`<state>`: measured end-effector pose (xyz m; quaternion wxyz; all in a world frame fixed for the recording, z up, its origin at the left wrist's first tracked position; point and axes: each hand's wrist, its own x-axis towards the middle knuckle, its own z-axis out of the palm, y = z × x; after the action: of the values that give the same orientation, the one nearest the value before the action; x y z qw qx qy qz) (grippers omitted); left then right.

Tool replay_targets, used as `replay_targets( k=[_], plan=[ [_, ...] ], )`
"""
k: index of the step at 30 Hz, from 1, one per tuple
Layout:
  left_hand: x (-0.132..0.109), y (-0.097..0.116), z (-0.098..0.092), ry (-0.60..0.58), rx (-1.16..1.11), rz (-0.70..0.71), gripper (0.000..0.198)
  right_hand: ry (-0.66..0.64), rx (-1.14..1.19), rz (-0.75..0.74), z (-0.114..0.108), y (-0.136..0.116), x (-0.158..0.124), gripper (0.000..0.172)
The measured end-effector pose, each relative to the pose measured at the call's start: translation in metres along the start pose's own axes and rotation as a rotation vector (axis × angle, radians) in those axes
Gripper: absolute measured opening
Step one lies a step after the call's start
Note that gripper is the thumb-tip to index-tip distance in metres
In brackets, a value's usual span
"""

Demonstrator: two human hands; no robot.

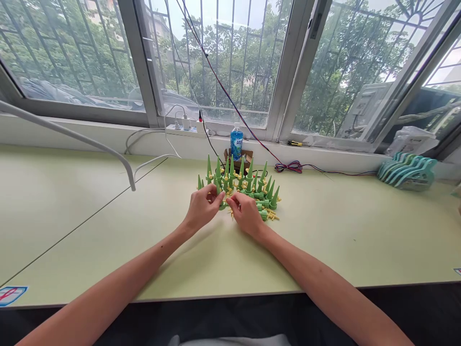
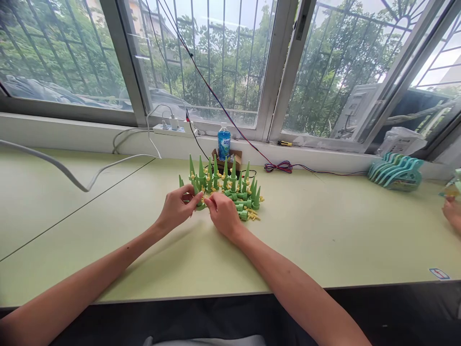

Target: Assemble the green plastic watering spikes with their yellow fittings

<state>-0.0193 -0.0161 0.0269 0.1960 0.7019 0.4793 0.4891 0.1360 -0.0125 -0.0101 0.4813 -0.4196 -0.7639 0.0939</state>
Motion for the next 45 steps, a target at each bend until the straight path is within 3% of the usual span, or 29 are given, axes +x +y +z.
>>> replay_targets(
  k=[8, 18, 29, 36, 41, 45],
  plan=[
    [0.0001, -0.0007, 0.0006, -0.008, 0.061, 0.003, 0.03, -0.074, -0.047, -0.024, -0.002, -0.0028, -0.0002, 0.016],
    [0.0012, -0.0079, 0.0011, -0.005, 0.1, 0.079, 0.028, -0.169, -0.263, -0.067, -0.0039, -0.0016, -0.0015, 0.032],
    [0.0005, -0.0067, 0.0007, -0.039, 0.088, 0.144, 0.02, -0.231, -0.362, 0.071, -0.0015, -0.0055, -0.0042, 0.034],
    [-0.0011, -0.0018, 0.0018, -0.091, -0.066, 0.085, 0.012, -0.138, -0.255, 0.145, 0.0004, -0.001, -0.0018, 0.036],
    [0.0004, 0.0016, 0.0013, -0.024, -0.153, 0.028, 0.016, 0.002, -0.136, 0.151, -0.0023, 0.0026, 0.0013, 0.037],
    [0.0032, -0.0004, 0.0005, -0.08, -0.225, -0.13, 0.029, 0.037, -0.089, 0.135, -0.0045, 0.002, 0.002, 0.033]
  ],
)
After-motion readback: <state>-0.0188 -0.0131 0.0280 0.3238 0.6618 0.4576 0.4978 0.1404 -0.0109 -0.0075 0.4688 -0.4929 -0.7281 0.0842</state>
